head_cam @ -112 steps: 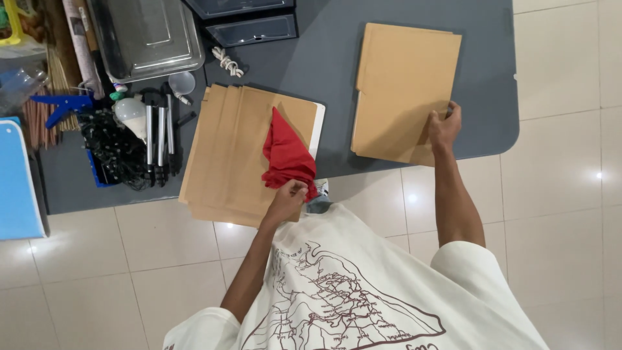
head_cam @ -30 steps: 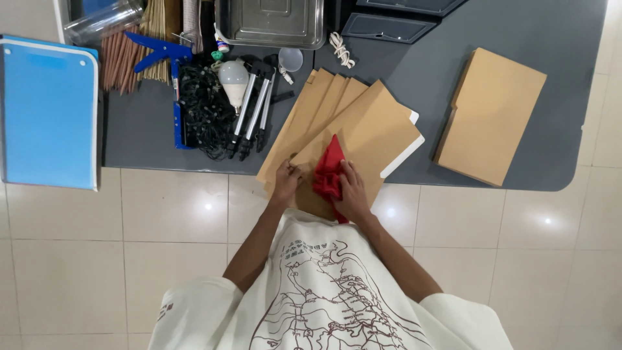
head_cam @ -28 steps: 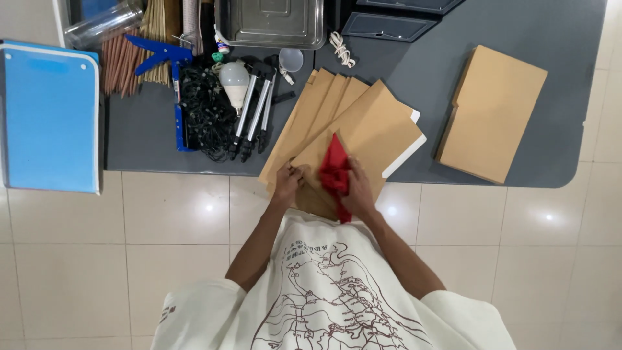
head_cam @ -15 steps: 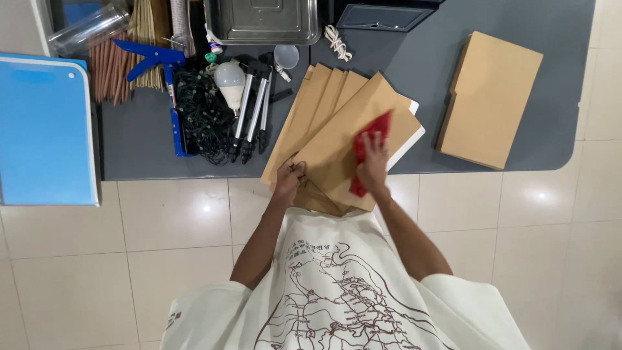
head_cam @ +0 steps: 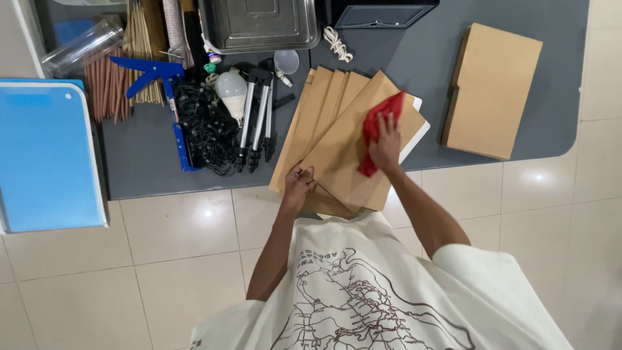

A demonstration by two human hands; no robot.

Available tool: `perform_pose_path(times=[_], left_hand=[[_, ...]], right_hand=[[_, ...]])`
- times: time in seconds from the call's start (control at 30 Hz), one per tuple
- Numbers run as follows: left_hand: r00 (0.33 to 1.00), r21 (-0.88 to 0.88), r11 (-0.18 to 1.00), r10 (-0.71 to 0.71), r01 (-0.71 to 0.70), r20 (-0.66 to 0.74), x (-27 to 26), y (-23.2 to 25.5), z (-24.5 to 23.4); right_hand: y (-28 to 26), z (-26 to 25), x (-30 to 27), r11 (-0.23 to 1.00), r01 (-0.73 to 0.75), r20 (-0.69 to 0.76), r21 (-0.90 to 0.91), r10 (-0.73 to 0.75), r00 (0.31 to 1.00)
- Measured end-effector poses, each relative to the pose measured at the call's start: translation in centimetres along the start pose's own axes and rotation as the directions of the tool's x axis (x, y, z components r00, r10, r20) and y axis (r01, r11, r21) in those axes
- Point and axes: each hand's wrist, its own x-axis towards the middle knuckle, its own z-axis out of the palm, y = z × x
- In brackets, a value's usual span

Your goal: The person wipes the surface of several brown paper folders with a red cloth on a gray table. They repeatedly pick up a folder, wipe it, and place it back on the stack. The person also moves a separate folder aside to access the stack.

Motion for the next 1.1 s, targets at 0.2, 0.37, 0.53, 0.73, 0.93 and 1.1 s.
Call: perform_pose_path(times=[0.2, 0.37, 0.53, 0.73, 0.93, 1.1], left_hand=[[0.998, -0.173, 0.983, -0.053, 0.056, 0.024, -0.7, 1.8, 0.7], [0.990, -0.217, 0.967, -0.140, 0.136, -0.002, -0.1, 1.8, 0.3], [0.988, 0.000, 0.991, -0.135, 0.136, -0.079, 0.6, 0.9, -0.5], [0.993, -0.015, 0.993, -0.115, 0.116, 0.007, 0.4, 0.7, -0.6], [0.991, -0.036, 0.991, -0.132, 0.131, -0.020, 1.0, 0.2, -0.7], [0.997, -0.024, 0.997, -0.074, 0.073, -0.029, 1.4, -0.6, -1.7]], right_hand=[[-6.8, -0.4, 1.1, 0.998, 0.054, 0.104, 0.028, -0.057, 0.993], [-11.3, 0.8, -7.7, 0.946, 0.307, 0.244, 0.106, -0.324, 0.914], [-6.3, -1.1, -11.0, 0.915, 0.404, 0.338, -0.014, -0.376, 0.863], [-0.4, -0.1, -7.3, 0.981, -0.194, -0.048, -0.020, 0.193, 0.980], [-10.1, -0.4, -6.5, 1.000, 0.023, 0.018, -0.016, -0.023, 1.000], [-11.0, -2.9, -9.2, 0.904, 0.425, 0.221, 0.038, -0.423, 0.879]])
